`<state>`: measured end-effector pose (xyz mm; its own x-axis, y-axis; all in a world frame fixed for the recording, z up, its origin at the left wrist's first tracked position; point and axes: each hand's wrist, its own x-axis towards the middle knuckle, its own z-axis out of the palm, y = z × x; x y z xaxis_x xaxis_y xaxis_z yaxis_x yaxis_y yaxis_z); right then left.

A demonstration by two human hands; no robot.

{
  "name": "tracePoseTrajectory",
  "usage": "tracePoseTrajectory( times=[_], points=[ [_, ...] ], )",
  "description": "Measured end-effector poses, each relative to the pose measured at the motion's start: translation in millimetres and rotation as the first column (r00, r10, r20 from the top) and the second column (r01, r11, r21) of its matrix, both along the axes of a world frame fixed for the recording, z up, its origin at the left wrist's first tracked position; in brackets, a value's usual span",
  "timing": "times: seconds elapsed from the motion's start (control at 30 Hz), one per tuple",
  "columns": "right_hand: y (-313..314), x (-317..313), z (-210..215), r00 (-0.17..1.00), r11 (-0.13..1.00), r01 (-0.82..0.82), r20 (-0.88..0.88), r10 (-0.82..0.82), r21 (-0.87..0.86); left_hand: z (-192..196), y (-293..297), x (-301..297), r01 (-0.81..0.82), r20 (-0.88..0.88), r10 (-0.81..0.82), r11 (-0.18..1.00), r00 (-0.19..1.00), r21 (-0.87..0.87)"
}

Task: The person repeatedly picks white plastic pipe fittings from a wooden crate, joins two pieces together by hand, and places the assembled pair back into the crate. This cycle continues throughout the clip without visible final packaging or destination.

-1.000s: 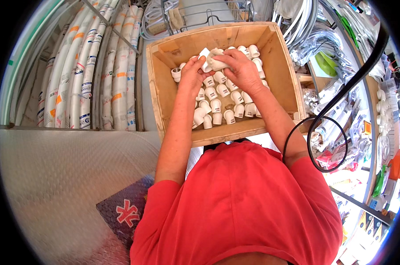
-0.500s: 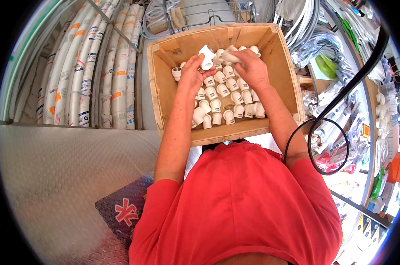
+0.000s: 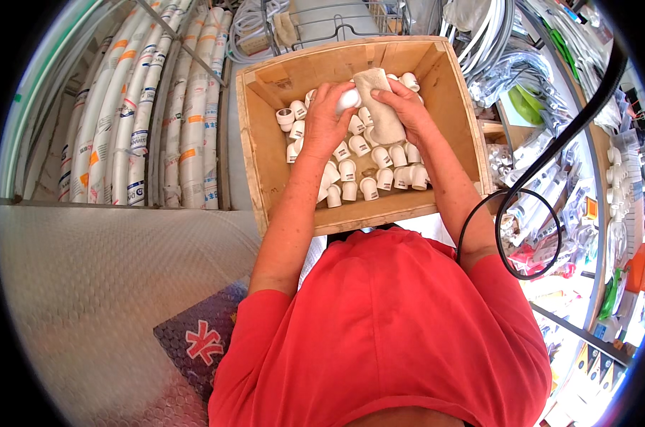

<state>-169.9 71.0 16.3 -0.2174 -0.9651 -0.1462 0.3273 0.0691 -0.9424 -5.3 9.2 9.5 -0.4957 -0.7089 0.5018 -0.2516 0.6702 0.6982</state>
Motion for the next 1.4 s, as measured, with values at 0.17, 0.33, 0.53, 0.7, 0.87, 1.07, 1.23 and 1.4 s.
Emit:
tracePoseTrajectory(
  times=[0.17,0.33,0.53,0.7,0.87,1.07,1.23,1.4],
  points=[
    [1,4,6,0.993,1.0,-0.027,0.112,0.026,0.005,-5,-3,0,0.003,-0.05,0.002,0.994,0.999,0.113],
    [-2,3,1,0.991,0.996,0.033,0.135,-0.022,-0.079,-8,-6,-6,0.151,-0.318,0.018,0.853,0.948,0.499],
    [-4,4,-2,0.995,0.985,0.073,0.077,-0.062,-0.154,-10,-24,10,0.569,-0.578,0.135,0.103,0.805,0.816],
    [-2,8,-1,0.999,0.989,0.032,-0.021,-0.036,-0.147,-16,-22,8,0.591,-0.624,0.145,0.216,0.768,0.777],
    [-9,-12,-22,0.883,0.976,0.188,-0.416,-0.215,-0.105,-11,-19,6,0.354,-0.511,0.192,0.522,0.838,0.776],
    [-4,6,-10,0.637,0.839,0.078,-0.621,-0.457,-0.538,-18,-18,-2,0.149,-0.38,0.161,0.73,0.911,0.667],
    [-6,-6,-19,0.542,0.896,0.099,-0.732,-0.413,-0.432,-26,-23,0,0.077,-0.317,0.124,0.829,0.94,0.553],
    [0,-7,-6,0.499,0.878,0.184,-0.727,-0.471,-0.442,-20,-16,-2,-0.014,-0.231,0.138,0.883,0.963,0.469]
  ],
)
